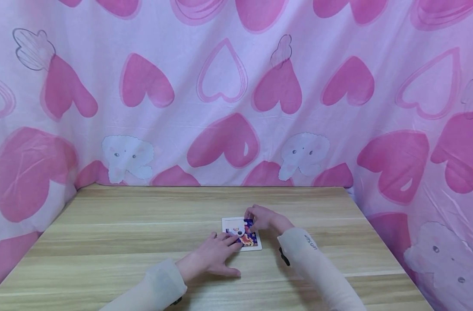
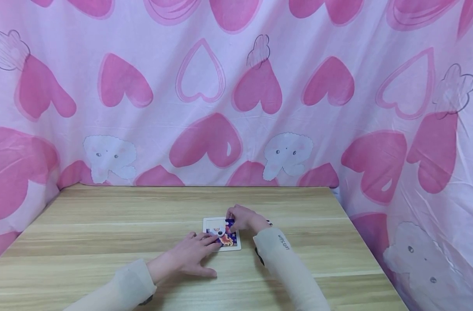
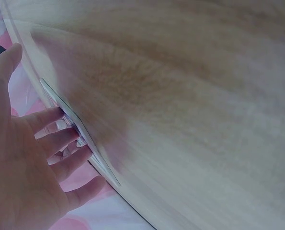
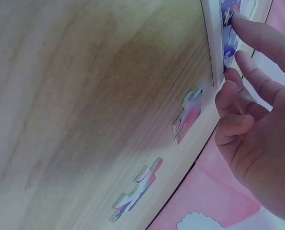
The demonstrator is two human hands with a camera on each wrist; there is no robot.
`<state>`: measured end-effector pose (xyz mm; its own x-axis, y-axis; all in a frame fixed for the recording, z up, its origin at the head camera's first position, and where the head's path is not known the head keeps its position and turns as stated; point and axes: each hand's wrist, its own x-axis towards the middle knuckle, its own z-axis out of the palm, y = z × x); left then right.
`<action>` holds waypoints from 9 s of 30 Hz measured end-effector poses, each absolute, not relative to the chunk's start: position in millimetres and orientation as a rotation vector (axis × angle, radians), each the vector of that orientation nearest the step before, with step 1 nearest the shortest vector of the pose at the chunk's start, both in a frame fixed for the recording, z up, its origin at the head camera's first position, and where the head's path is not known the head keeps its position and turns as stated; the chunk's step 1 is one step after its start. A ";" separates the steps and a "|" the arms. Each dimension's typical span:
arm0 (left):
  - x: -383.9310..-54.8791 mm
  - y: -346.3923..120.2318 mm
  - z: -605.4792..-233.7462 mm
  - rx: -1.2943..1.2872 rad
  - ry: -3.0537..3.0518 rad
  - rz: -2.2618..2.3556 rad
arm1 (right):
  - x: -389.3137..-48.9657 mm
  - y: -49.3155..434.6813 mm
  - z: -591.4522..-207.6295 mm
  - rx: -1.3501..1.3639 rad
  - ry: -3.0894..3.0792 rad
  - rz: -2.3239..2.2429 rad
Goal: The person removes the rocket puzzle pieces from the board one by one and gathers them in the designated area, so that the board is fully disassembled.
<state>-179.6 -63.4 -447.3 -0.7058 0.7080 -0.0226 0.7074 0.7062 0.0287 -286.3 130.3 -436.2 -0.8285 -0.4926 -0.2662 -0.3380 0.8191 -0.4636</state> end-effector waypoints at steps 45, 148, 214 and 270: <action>-180.6 -62.9 -449.4 1.191 2.865 0.012 | -290.8 156.5 -450.8 -0.665 2.448 -1.056; -177.9 -64.2 -449.0 1.159 2.853 0.018 | -280.1 297.9 -460.1 -0.097 2.736 -1.212; -161.1 -61.3 -458.5 1.232 2.991 -0.294 | -280.4 164.5 -446.3 -0.701 2.589 -1.094; -161.3 -60.9 -456.0 1.238 2.981 -0.252 | -279.1 113.4 -454.1 -0.771 2.415 -1.000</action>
